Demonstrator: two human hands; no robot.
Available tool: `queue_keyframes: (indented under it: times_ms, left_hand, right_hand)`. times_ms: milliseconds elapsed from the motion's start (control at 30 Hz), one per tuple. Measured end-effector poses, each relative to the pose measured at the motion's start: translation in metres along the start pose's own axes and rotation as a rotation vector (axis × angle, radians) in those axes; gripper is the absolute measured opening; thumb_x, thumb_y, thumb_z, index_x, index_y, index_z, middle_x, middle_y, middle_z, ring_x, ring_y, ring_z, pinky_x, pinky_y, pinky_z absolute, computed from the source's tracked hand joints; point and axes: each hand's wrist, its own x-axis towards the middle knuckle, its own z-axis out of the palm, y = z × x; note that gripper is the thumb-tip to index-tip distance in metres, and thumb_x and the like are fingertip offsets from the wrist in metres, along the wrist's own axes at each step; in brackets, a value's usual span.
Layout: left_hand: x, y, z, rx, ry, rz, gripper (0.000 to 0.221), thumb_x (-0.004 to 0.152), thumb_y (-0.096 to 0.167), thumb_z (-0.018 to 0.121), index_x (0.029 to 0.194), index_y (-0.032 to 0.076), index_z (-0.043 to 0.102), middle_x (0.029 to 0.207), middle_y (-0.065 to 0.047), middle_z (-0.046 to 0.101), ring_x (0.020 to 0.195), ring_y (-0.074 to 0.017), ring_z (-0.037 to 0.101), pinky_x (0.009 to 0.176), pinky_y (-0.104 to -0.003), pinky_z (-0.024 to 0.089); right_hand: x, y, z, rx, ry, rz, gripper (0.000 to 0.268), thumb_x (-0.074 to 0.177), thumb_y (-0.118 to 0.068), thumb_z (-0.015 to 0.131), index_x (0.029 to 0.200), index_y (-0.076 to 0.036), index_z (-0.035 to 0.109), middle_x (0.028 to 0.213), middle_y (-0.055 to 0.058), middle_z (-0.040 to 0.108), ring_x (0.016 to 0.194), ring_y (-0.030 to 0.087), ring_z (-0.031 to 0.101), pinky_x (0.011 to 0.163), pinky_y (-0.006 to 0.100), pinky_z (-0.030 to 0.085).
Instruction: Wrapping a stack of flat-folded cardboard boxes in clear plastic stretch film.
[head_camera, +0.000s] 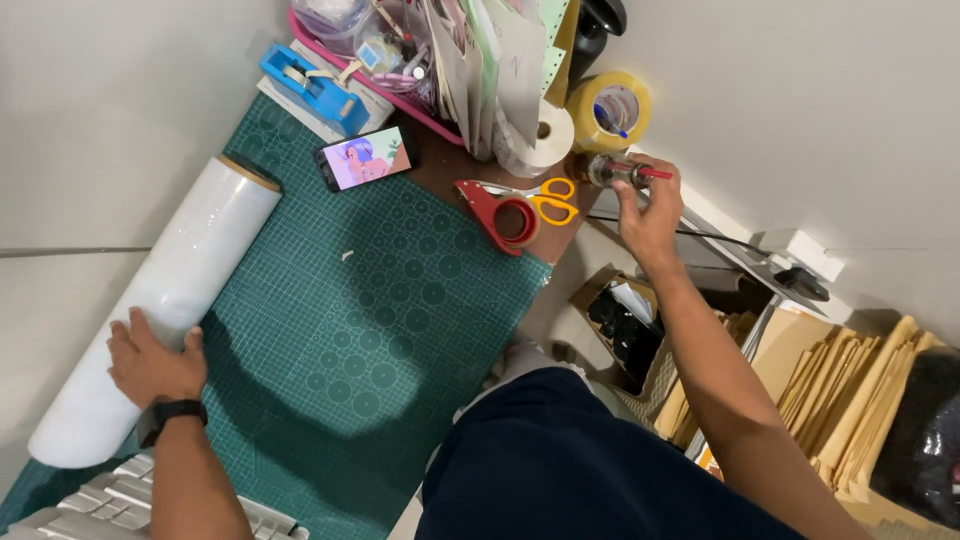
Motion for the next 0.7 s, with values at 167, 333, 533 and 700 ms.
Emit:
queue_keyframes:
  times_ms: [167, 333, 533, 700]
  left_hand:
    - [-0.003, -0.008, 0.008, 0.032, 0.119, 0.100, 0.075, 0.087, 0.019, 0.079, 0.152, -0.006, 0.049, 0.145, -0.041, 0.050, 0.125, -0.0573, 0.049, 0.095, -0.069, 0.041]
    - [-0.008, -0.008, 0.005, 0.035, 0.123, 0.119, 0.072, 0.088, 0.018, 0.076, 0.152, -0.004, 0.049, 0.146, -0.040, 0.051, 0.123, -0.0567, 0.050, 0.097, -0.066, 0.042]
    - [-0.007, -0.012, 0.005, 0.030, 0.136, 0.089, 0.072, 0.086, 0.016, 0.080, 0.150, -0.001, 0.052, 0.145, -0.036, 0.051, 0.121, -0.0534, 0.053, 0.094, -0.065, 0.043]
    - [0.002, -0.017, -0.004, 0.002, 0.174, 0.058, 0.077, 0.083, 0.019, 0.089, 0.149, -0.001, 0.053, 0.134, -0.033, 0.056, 0.113, -0.0521, 0.054, 0.088, -0.063, 0.044]
  right_hand:
    - [-0.004, 0.015, 0.019, 0.000, -0.020, -0.025, 0.032, 0.107, -0.028, 0.062, 0.119, 0.002, 0.065, 0.118, 0.019, 0.066, 0.110, 0.036, 0.062, 0.094, 0.046, 0.049]
    - [0.001, 0.025, 0.030, 0.006, -0.048, -0.024, 0.041, 0.109, -0.038, 0.057, 0.118, 0.002, 0.064, 0.118, 0.020, 0.064, 0.108, 0.034, 0.060, 0.089, 0.045, 0.051]
    - [0.022, 0.029, 0.037, 0.023, -0.103, 0.166, 0.025, 0.102, -0.022, 0.063, 0.107, 0.001, 0.059, 0.101, 0.015, 0.057, 0.090, 0.028, 0.051, 0.070, 0.040, 0.044]
    - [0.038, 0.015, 0.039, 0.043, -0.089, 0.148, 0.038, 0.109, -0.042, 0.059, 0.106, -0.006, 0.072, 0.100, 0.010, 0.060, 0.095, 0.026, 0.055, 0.081, 0.040, 0.046]
